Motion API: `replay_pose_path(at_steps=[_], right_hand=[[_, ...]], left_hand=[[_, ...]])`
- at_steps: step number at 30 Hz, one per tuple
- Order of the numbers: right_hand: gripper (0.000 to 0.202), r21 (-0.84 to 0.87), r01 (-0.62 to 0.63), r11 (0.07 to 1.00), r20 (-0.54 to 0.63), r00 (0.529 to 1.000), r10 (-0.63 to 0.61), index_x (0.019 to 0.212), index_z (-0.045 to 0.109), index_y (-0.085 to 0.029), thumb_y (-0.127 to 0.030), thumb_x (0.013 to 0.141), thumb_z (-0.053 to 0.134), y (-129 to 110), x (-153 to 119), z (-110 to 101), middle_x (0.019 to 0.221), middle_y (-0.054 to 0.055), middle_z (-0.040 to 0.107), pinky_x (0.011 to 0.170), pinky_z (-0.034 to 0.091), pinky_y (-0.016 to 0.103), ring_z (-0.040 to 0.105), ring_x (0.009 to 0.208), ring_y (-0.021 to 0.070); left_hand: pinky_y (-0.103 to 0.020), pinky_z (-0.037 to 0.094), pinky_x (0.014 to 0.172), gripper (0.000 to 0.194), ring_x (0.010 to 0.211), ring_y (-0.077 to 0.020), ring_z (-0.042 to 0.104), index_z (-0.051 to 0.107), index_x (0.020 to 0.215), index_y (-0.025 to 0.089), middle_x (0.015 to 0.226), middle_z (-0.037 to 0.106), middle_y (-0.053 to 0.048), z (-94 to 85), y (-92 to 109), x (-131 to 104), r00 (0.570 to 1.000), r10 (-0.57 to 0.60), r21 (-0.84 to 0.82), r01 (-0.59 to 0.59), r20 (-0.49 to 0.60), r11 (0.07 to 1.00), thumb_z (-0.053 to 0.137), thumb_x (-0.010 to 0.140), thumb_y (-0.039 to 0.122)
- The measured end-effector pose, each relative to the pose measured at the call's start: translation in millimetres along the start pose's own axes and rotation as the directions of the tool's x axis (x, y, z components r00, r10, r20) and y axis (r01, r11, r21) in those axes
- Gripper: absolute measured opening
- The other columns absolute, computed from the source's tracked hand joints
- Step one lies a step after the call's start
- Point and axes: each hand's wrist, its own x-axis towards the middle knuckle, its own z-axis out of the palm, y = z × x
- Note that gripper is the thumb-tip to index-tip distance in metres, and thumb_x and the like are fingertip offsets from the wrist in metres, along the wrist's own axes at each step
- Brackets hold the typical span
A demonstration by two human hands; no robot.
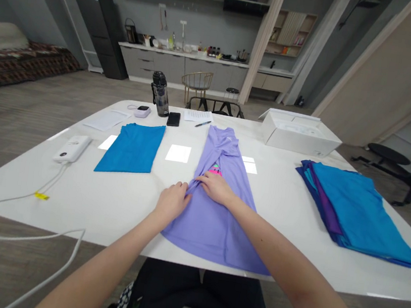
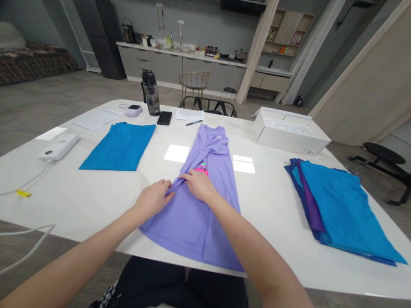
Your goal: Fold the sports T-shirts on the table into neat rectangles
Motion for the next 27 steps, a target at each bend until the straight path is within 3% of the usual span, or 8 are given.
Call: replay_pose_path(at_steps=[4, 10, 14, 16, 19, 21, 24, 27], right_hand=[[0.034, 0.008, 0.010, 1.000, 0.021, 1.000, -0.010, 0.130, 0.066, -0.026, -0.020, 0.101, 0.050, -9, -1, 1, 0.110, 0.007, 0.064, 0.087, 0.042, 0.031, 0.061, 0.097, 0.0193], [0.020, 0.001, 0.037, 0.999, 0.003, 0.999, -0.037, 0.110, 0.068, -0.021, -0.016, 0.093, 0.058, -17, -14, -9, 0.106, 0.008, 0.062, 0.085, 0.042, 0.031, 0.059, 0.096, 0.0211], [0.019, -0.035, 0.004, 0.999, -0.031, 0.999, -0.005, 0.108, 0.066, -0.020, -0.015, 0.092, 0.056, -8, -34, -17, 0.108, 0.010, 0.061, 0.083, 0.042, 0.032, 0.058, 0.097, 0.0230], [0.021, -0.067, -0.029, 0.997, -0.022, 0.999, 0.028, 0.107, 0.066, -0.020, -0.013, 0.092, 0.054, -3, -41, -17, 0.110, 0.011, 0.061, 0.083, 0.041, 0.032, 0.057, 0.098, 0.0238], [0.028, -0.095, -0.018, 0.995, -0.019, 1.000, 0.016, 0.116, 0.066, -0.021, -0.012, 0.093, 0.052, -5, -48, -13, 0.112, 0.011, 0.060, 0.085, 0.039, 0.034, 0.056, 0.101, 0.0246], [0.033, -0.111, 0.056, 0.992, -0.005, 0.998, -0.057, 0.123, 0.065, -0.023, -0.014, 0.094, 0.051, -11, -50, -11, 0.111, 0.011, 0.061, 0.086, 0.038, 0.035, 0.055, 0.100, 0.0246], [0.030, -0.121, 0.165, 0.979, 0.021, 0.986, -0.164, 0.117, 0.068, -0.022, -0.013, 0.094, 0.051, -22, -57, -11, 0.103, 0.010, 0.061, 0.084, 0.036, 0.035, 0.054, 0.095, 0.0235], [0.025, -0.117, 0.186, 0.976, -0.036, 0.981, -0.192, 0.105, 0.070, -0.020, -0.010, 0.093, 0.050, -27, -74, -17, 0.097, 0.010, 0.061, 0.082, 0.036, 0.035, 0.053, 0.090, 0.0228]], left_hand=[[-0.034, 0.048, 0.076, 0.018, 0.090, -0.0256, 0.070, 0.058, 0.111, 0.020, 0.100, 0.072, -0.010, -5.8, 5, -17, 0.993, -0.064, -0.009, 0.065, 0.099, 0.998, 0.048, 0.099, 0.029], [-0.040, 0.045, 0.091, 0.025, 0.100, -0.0246, 0.065, 0.062, 0.110, 0.023, 0.105, 0.068, -0.009, -15.1, 30, -43, 0.977, 0.210, -0.001, -0.210, -0.044, 0.978, 0.040, 0.100, 0.018], [-0.038, 0.048, 0.081, 0.035, 0.100, -0.0270, 0.062, 0.054, 0.131, 0.024, 0.112, 0.064, -0.010, -6.3, 38, -62, 0.990, 0.106, 0.059, -0.100, -0.090, 0.993, 0.046, 0.097, 0.019], [-0.038, 0.049, 0.079, 0.032, 0.096, -0.0269, 0.063, 0.057, 0.126, 0.023, 0.107, 0.065, -0.009, -2.2, 37, -70, 0.998, 0.047, 0.087, -0.043, -0.044, 0.995, 0.047, 0.096, 0.017], [-0.040, 0.048, 0.082, 0.024, 0.091, -0.0261, 0.064, 0.063, 0.108, 0.023, 0.098, 0.065, -0.008, -1.0, 35, -79, 0.998, 0.059, 0.088, -0.058, -0.009, 0.994, 0.045, 0.095, 0.013], [-0.041, 0.049, 0.084, 0.024, 0.091, -0.0262, 0.063, 0.064, 0.102, 0.023, 0.097, 0.065, -0.008, -2.2, 35, -85, 0.993, 0.099, 0.050, -0.096, -0.063, 0.994, 0.044, 0.096, 0.012], [-0.041, 0.049, 0.086, 0.029, 0.093, -0.0249, 0.062, 0.065, 0.106, 0.024, 0.100, 0.066, -0.009, -3.8, 40, -93, 0.963, 0.199, -0.061, -0.213, -0.183, 0.975, 0.041, 0.097, 0.011], [-0.040, 0.049, 0.088, 0.035, 0.096, -0.0235, 0.062, 0.064, 0.119, 0.025, 0.110, 0.067, -0.009, -3.2, 53, -99, 0.878, 0.398, -0.118, -0.440, -0.266, 0.890, 0.039, 0.099, 0.009]])
